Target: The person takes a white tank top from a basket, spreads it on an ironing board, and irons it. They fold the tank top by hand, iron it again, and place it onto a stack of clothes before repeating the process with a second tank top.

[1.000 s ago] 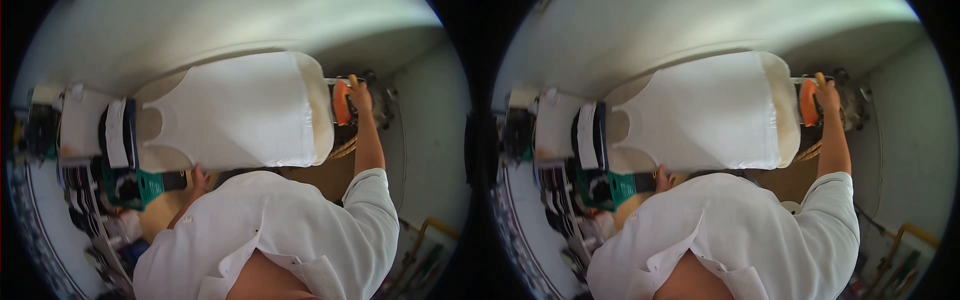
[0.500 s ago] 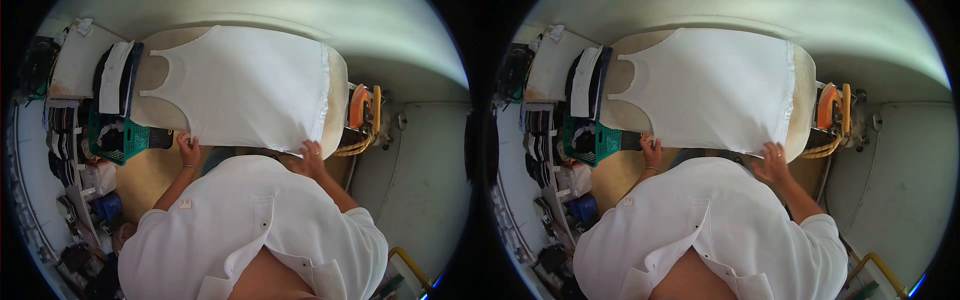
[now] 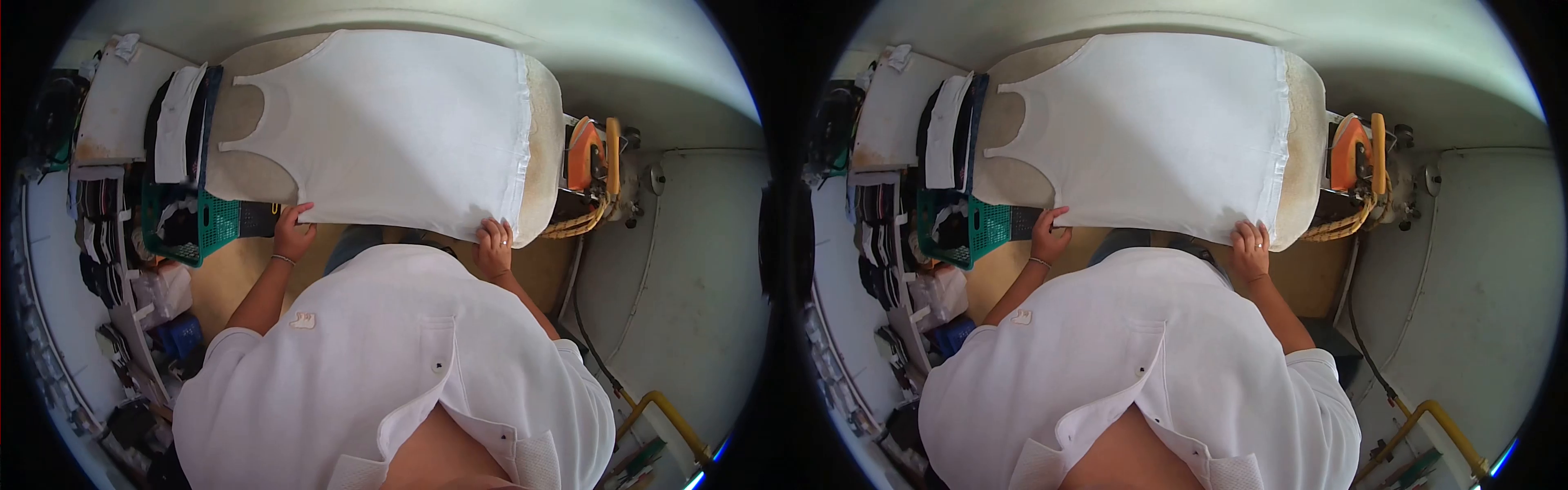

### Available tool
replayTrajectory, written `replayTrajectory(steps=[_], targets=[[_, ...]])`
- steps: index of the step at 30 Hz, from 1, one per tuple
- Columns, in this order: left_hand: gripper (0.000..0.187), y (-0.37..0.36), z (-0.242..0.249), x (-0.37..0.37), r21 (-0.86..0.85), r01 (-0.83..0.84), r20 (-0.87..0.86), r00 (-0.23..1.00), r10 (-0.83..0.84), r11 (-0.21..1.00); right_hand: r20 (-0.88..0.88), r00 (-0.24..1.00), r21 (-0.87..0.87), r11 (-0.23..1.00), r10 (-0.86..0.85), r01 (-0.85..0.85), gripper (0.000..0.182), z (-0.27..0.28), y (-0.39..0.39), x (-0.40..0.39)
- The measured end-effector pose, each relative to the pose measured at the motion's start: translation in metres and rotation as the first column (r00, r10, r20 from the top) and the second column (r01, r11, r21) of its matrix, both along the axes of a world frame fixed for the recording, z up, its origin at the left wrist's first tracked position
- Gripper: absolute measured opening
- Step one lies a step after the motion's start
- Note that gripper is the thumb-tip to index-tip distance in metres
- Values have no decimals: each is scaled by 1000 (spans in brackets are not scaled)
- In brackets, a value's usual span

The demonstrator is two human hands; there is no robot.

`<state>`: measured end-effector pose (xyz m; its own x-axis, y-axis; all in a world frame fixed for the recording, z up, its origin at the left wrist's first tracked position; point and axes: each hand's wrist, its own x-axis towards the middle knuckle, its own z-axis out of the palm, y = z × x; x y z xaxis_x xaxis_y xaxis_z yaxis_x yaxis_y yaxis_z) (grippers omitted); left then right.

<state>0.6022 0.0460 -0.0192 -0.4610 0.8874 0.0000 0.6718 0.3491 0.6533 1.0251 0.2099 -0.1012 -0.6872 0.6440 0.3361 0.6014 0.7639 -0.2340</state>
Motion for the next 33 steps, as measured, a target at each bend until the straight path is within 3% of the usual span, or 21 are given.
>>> replayTrajectory(steps=[12, 19, 20, 22, 24, 25, 27, 29, 30, 32, 33], targets=[[24, -2, -3, -16, 0, -91, 28, 995, 91, 996, -37, 997, 86, 993, -73, 76, 26, -14, 0, -6], [20, -3, -2, -21, 120, -59, -69, 995, 68, 991, -44, 994, -288, 952, 99, -107, 21, 52, 19, 12], [18, 2, 4, -21, 179, 4, -128, 992, 20, 984, -72, 993, -368, 923, 90, -110, 19, 59, 25, 13], [16, 13, 8, -28, 230, 51, -201, 980, -4, 972, -161, 976, -642, 767, -149, 11, 18, 80, 36, 12], [15, 33, 7, -40, 356, 125, -106, 990, -93, 926, -113, 971, -711, 700, -209, 68, 19, 91, 62, 18], [15, 47, 6, -47, 360, 114, -111, 991, -79, 926, -168, 958, -763, 645, -233, 23, 18, 85, 81, 26], [17, 81, 7, -59, 425, 25, 180, 977, -111, 905, -158, 931, -917, 397, -328, -15, 12, 115, 123, 14], [17, 123, 24, -67, 260, -99, 227, 973, 39, 961, -205, 872, -949, 307, -445, -67, 12, 112, 171, 9], [19, 147, 20, -71, 281, -134, 240, 969, 65, 950, -289, 810, -953, 230, -510, -195, 20, 93, 198, 11], [22, 189, 9, -77, 308, -179, 250, 963, 102, 934, -292, 729, -951, 108, -619, -289, 35, 67, 235, 5], [25, 204, 2, -78, 232, -208, 166, 971, 172, 950, -298, 736, -949, 111, -608, -294, 35, 55, 239, -1]])
